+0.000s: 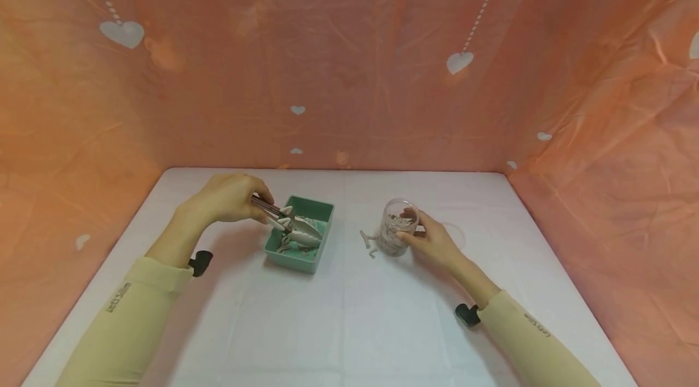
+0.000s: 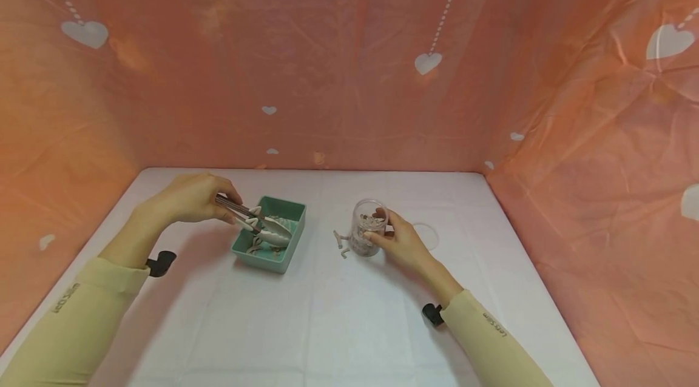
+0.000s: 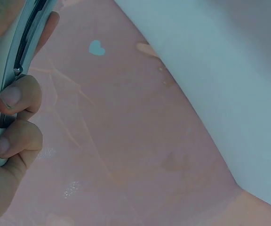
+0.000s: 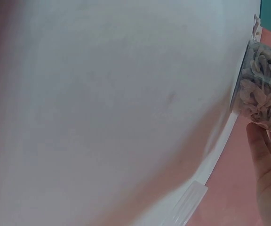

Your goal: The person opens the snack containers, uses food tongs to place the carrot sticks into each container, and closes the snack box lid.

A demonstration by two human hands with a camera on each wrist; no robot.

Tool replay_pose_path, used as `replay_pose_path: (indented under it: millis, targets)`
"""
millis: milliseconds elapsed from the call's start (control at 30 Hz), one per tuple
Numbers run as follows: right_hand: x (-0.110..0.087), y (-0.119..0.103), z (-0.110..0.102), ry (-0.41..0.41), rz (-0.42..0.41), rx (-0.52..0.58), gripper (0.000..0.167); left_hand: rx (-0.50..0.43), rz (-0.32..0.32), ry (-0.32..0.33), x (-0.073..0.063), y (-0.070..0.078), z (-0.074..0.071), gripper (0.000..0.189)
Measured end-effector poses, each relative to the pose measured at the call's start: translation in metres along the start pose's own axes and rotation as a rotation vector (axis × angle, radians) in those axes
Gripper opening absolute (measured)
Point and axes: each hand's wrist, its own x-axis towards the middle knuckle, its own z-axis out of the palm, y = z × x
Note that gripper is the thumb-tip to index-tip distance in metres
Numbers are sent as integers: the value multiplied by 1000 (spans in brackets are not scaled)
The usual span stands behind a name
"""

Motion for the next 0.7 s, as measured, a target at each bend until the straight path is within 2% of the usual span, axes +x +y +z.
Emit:
replay_pose_path:
  millis: [200, 367, 467, 700]
  targets:
    - [-1, 1, -2, -3, 4, -4, 54, -35, -9, 2, -4, 0, -8, 27]
    - [-3, -2, -2, -5, 19, 11, 55, -3, -28, 50, -11, -1, -23, 28]
    - [-3, -4, -3, -5, 20, 18, 56, 16, -46, 56, -14, -1, -31, 29]
    - [-2, -2, -2, -9, 7, 14, 54, 5, -65, 61, -19, -1, -38, 29]
